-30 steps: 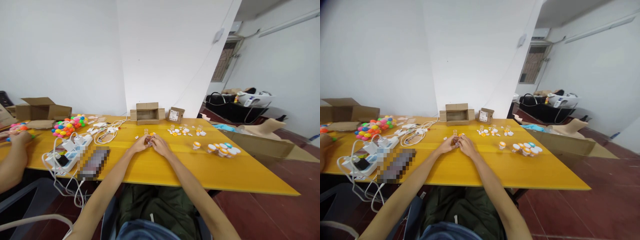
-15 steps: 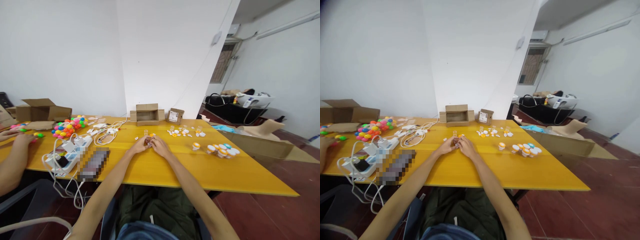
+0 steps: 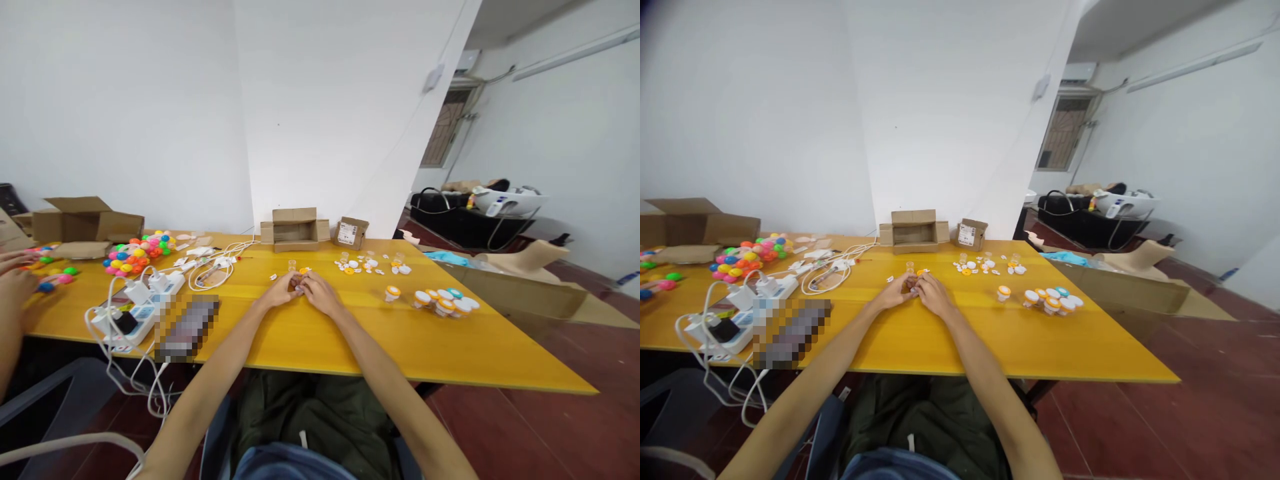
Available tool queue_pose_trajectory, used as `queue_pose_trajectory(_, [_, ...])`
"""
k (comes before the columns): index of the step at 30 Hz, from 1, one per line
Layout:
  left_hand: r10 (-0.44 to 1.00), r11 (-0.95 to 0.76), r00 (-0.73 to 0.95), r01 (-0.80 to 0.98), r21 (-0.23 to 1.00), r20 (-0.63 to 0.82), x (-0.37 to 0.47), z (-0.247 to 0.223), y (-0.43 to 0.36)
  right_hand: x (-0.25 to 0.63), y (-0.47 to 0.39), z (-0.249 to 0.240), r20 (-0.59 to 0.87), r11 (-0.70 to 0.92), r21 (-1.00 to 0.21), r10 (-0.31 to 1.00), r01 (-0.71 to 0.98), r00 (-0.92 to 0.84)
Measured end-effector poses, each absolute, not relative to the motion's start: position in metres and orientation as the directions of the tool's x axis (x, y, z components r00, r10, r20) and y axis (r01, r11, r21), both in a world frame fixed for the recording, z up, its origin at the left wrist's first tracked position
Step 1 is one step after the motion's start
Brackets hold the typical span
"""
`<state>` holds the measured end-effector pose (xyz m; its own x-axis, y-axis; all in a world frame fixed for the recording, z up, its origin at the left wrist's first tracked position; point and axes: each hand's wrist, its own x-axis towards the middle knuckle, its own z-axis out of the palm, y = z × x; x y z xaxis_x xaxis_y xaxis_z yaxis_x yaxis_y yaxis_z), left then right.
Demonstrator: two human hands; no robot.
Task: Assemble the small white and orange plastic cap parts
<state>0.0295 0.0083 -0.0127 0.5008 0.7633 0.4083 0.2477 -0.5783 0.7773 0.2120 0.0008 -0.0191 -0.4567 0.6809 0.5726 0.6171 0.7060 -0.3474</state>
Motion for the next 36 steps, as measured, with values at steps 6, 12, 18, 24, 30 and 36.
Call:
queue_pose_trajectory(6, [0.757, -0.589, 0.503, 0.245, 0.77, 0.418, 0.0295, -0.0114, 0.0074, 0.2114, -0.0004, -0.0181, 0.571, 0.7, -0.366, 0.689, 0.613, -0.445])
queue_pose_trajectory(12, [0.756, -0.587, 0.507, 0.244, 0.772, 0.414, 0.0293, -0.0105, 0.007, 0.2106, -0.0007, -0.0184, 0.578, 0.683, -0.414, 0.708, 0.602, -0.405])
queue_pose_trajectory(18, [0.752, -0.59, 0.509, 0.238, 0.771, 0.418, 0.0288, -0.012, 0.0083, 0.2118, 0.0007, -0.02, 0.592, 0.709, -0.403, 0.684, 0.579, -0.425])
queue_pose_trajectory(24, [0.744, -0.602, 0.513, 0.238, 0.762, 0.428, 0.029, -0.0139, 0.0095, 0.2122, 0.0009, -0.0197, 0.583, 0.711, -0.386, 0.682, 0.588, -0.442])
queue_pose_trajectory(30, [0.744, -0.608, 0.512, 0.254, 0.752, 0.429, 0.0288, -0.0144, 0.0099, 0.2122, 0.0018, -0.0209, 0.584, 0.706, -0.388, 0.686, 0.593, -0.434])
queue_pose_trajectory(36, [0.751, -0.602, 0.504, 0.259, 0.755, 0.426, 0.0298, -0.0135, 0.0089, 0.2122, 0.0025, -0.0227, 0.589, 0.704, -0.395, 0.687, 0.59, -0.425])
